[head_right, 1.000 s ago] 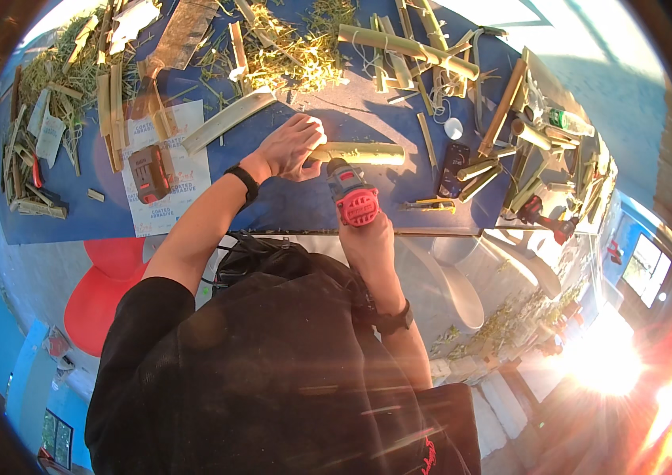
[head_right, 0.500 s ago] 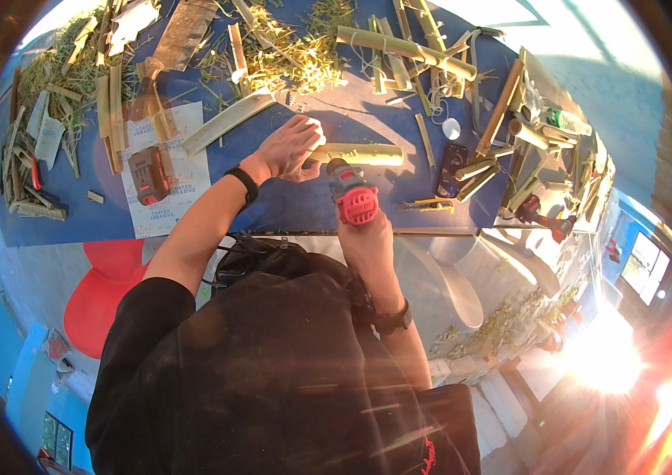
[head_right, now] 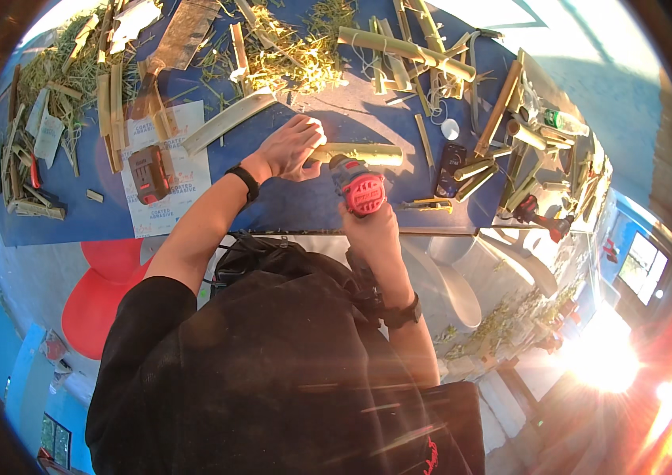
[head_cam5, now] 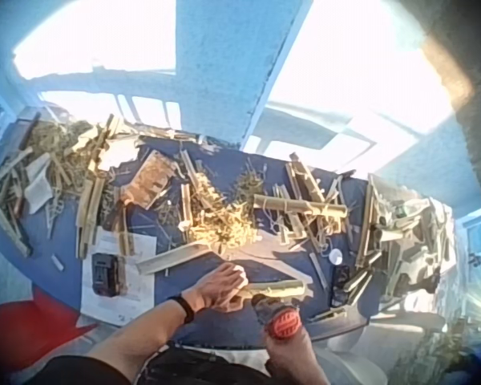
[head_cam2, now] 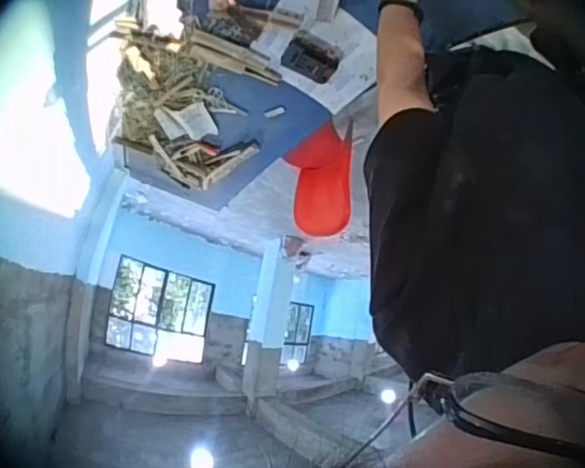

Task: Drill a hole into a piece of bamboo using a power drill.

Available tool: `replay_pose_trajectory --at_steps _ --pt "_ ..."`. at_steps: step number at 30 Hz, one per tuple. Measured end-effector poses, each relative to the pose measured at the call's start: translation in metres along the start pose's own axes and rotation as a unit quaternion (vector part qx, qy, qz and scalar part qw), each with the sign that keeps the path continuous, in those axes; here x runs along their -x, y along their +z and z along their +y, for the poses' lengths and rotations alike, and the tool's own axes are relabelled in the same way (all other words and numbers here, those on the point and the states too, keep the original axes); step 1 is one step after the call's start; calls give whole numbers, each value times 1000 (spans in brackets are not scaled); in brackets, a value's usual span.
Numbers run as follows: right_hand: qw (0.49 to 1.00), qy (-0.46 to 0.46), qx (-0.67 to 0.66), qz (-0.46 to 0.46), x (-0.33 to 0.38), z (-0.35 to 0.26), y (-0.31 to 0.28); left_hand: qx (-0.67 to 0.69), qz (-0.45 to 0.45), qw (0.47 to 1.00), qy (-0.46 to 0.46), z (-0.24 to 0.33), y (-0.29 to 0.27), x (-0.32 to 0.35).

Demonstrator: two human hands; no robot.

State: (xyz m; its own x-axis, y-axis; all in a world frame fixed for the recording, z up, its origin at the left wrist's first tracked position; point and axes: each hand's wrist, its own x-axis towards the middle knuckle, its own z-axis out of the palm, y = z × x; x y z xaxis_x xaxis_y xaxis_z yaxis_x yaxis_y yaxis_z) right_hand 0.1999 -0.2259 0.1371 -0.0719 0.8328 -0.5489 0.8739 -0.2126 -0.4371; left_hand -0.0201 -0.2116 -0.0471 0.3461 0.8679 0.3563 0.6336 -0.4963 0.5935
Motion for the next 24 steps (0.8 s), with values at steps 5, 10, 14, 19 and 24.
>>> replay_pose_trajectory --at_steps 5,10,14,19,24 --pt "1000 0 -4 -23 -7 4 -1 13 -10 1000 -9 0 0 0" --pt "999 6 11 -38 -10 4 -5 15 1 1000 -9 -1 1 1" --pt "999 2 18 -36 -11 2 -6 19 6 1000 -8 -1 2 2" --pt "999 11 5 -43 -13 6 -7 25 12 1000 -6 0 1 1" --pt "999 7 3 -49 -13 7 -6 21 9 1000 -6 0 1 2"
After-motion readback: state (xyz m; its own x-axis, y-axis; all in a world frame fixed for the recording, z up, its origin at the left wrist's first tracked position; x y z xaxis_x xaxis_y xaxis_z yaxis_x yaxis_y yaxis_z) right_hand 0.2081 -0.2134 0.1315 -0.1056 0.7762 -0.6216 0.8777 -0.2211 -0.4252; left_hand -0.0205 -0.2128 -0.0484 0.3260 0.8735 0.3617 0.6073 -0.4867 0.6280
